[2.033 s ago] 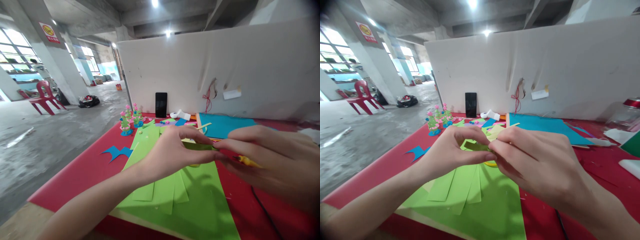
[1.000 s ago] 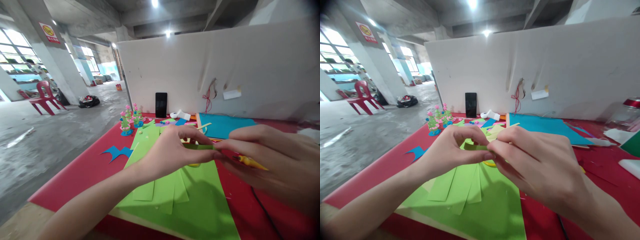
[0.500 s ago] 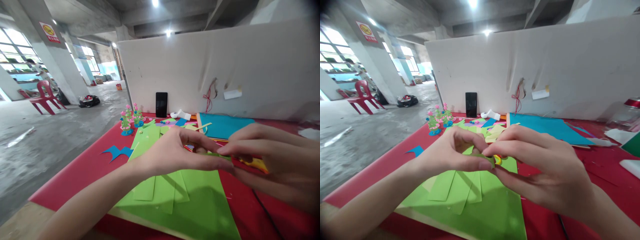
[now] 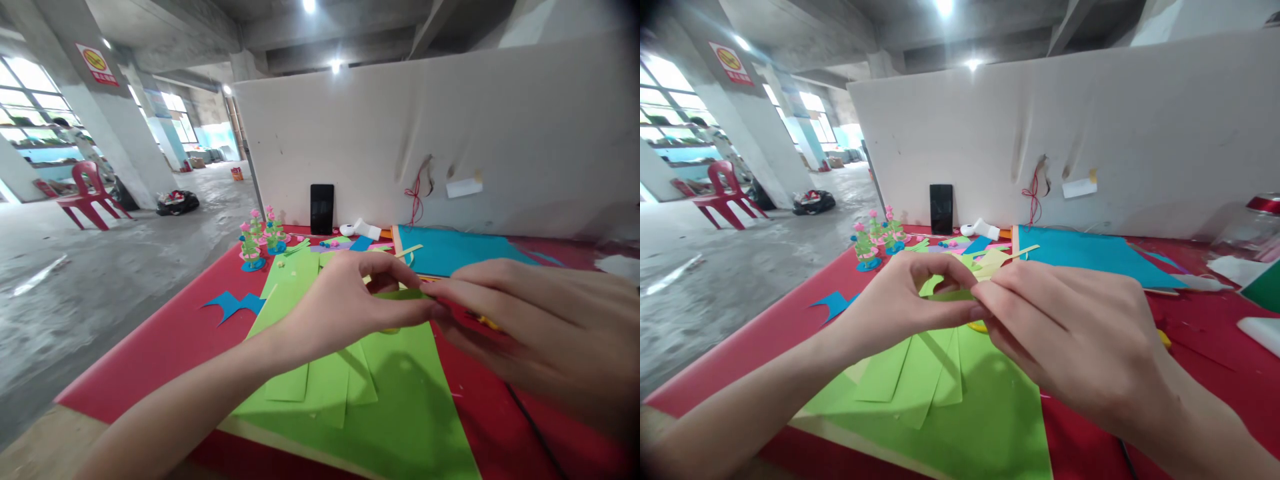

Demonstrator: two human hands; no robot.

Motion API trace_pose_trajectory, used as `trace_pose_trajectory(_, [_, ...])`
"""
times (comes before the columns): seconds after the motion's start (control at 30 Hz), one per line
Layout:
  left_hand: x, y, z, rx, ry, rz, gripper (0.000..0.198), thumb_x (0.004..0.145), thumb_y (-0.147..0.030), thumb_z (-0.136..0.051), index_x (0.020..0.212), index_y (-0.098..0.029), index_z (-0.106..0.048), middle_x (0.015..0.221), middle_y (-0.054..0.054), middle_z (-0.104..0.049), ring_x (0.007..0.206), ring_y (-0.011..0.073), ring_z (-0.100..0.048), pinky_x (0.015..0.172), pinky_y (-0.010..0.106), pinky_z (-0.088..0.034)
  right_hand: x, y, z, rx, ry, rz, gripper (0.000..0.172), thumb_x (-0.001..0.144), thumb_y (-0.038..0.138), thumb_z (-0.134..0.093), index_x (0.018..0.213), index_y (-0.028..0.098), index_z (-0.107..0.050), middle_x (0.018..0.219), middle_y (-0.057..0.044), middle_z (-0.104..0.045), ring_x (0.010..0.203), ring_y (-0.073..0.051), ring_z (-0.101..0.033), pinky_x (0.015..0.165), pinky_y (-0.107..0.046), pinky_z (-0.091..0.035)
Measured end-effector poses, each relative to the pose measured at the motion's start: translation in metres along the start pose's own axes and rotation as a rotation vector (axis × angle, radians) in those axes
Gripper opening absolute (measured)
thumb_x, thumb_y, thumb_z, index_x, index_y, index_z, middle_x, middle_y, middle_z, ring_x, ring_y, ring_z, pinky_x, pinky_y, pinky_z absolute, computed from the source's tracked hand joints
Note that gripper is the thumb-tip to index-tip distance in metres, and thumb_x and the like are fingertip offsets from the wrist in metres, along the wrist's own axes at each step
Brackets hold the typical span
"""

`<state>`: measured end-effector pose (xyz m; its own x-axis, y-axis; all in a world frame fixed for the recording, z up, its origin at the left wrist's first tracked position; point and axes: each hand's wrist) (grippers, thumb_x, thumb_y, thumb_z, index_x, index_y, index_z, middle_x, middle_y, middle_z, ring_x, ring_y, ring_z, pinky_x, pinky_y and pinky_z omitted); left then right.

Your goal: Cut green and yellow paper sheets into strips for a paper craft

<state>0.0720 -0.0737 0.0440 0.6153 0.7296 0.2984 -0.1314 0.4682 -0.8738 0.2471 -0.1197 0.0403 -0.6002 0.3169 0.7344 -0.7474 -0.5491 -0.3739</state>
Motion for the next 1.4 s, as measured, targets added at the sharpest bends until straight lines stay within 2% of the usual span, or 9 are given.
trace_pose_trajectory(0.23, [0.0000,0.0008,-0.0009,0.051,-0.042,-0.045,0.014,0.069,-0.029,-0.060,0.071,-0.015,-0.060,0.059,-0.004,-0.044,0.058,0.0065,-0.038,0.051,0.019,-0.031,-0.0058,0.0006,0.0003,-0.123,0.013,0.015,0.018,0.077,0.019,-0.055,0.094,0.019,-0.059,0.081,-0.003,-0.066,0.081,-0.015,-0.061,0.070,-0.025,-0.045])
trace_pose_trajectory(0.37, [-0.0001,0.0007,-0.0003,0.030,-0.025,-0.043,0.013,0.069,-0.029,-0.061,0.072,-0.016,-0.062,0.057,-0.004,-0.043,0.058,0.0066,-0.038,0.052,0.020,-0.030,-0.0042,-0.0003,0.0000,-0.092,0.021,-0.022,0.016,0.078,0.021,-0.053,0.094,0.021,-0.055,0.080,-0.001,-0.064,0.078,-0.011,-0.060,0.070,-0.022,-0.045])
trace_pose_trajectory(0.47, [-0.0004,-0.0004,0.0007,-0.024,0.002,-0.027,0.015,0.067,-0.030,-0.064,0.072,-0.017,-0.062,0.055,-0.005,-0.041,0.056,0.0069,-0.036,0.051,0.021,-0.029,-0.0010,-0.0012,-0.0004,-0.006,0.025,-0.071,0.010,0.079,0.025,-0.050,0.089,0.023,-0.052,0.078,0.002,-0.062,0.067,-0.009,-0.058,0.060,-0.021,-0.044])
trace_pose_trajectory(0.57, [-0.0007,-0.0015,0.0012,-0.098,0.036,0.014,0.017,0.065,-0.032,-0.066,0.070,-0.016,-0.060,0.054,-0.004,-0.040,0.055,0.0073,-0.036,0.050,0.022,-0.028,0.0004,-0.0021,0.0011,0.128,0.032,-0.114,0.011,0.079,0.027,-0.047,0.090,0.025,-0.050,0.078,0.002,-0.060,0.068,-0.009,-0.058,0.056,-0.022,-0.044])
trace_pose_trajectory(0.7, [-0.0010,-0.0006,0.0014,-0.206,0.111,0.074,0.017,0.063,-0.031,-0.068,0.071,-0.018,-0.061,0.054,-0.004,-0.042,0.054,0.0081,-0.037,0.050,0.023,-0.029,-0.0016,-0.0034,0.0026,0.347,0.036,-0.232,0.018,0.075,0.027,-0.053,0.094,0.028,-0.051,0.081,0.002,-0.057,0.074,-0.010,-0.056,0.058,-0.020,-0.046])
trace_pose_trajectory(0.83, [-0.0006,0.0012,0.0018,-0.316,0.193,0.112,0.015,0.063,-0.028,-0.068,0.073,-0.019,-0.062,0.048,-0.006,-0.035,0.049,0.0070,-0.034,0.049,0.023,-0.028,-0.0016,-0.0045,0.0024,0.500,0.048,-0.230,0.016,0.077,0.025,-0.052,0.093,0.027,-0.055,0.083,0.001,-0.056,0.073,-0.009,-0.055,0.059,-0.017,-0.048])
trace_pose_trajectory(1.03, [0.0010,0.0013,0.0038,-0.334,0.222,0.151,0.017,0.063,-0.028,-0.068,0.073,-0.017,-0.063,0.050,-0.006,-0.036,0.047,0.0053,-0.028,0.045,0.022,-0.020,0.0008,-0.0059,0.0047,0.506,0.039,-0.218,0.011,0.077,0.026,-0.054,0.087,0.028,-0.058,0.081,0.002,-0.054,0.070,-0.007,-0.054,0.058,-0.013,-0.047])
trace_pose_trajectory(1.2, [0.0020,0.0017,0.0047,-0.220,0.181,0.150,0.018,0.060,-0.030,-0.069,0.072,-0.017,-0.065,0.050,-0.005,-0.039,0.049,0.0058,-0.032,0.045,0.022,-0.023,-0.0048,-0.0066,0.0024,0.415,0.047,-0.193,0.013,0.081,0.029,-0.048,0.088,0.026,-0.058,0.082,0.002,-0.058,0.071,-0.006,-0.057,0.058,-0.014,-0.049])
trace_pose_trajectory(1.4, [0.0024,0.0021,0.0041,-0.076,0.107,0.115,0.022,0.064,-0.037,-0.065,0.073,-0.017,-0.065,0.063,-0.001,-0.054,0.058,0.0087,-0.043,0.048,0.022,-0.029,-0.0027,-0.0068,0.0024,0.265,0.068,-0.139,0.012,0.080,0.026,-0.047,0.085,0.023,-0.057,0.079,0.001,-0.061,0.067,-0.008,-0.060,0.052,-0.021,-0.049])
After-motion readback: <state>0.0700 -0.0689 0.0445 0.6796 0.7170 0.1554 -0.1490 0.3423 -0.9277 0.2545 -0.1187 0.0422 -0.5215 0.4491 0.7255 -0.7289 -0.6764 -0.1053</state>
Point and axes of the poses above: each hand's wrist, its own x-axis towards the middle knuckle, its own z-axis out of the back of the hand, y = z × x
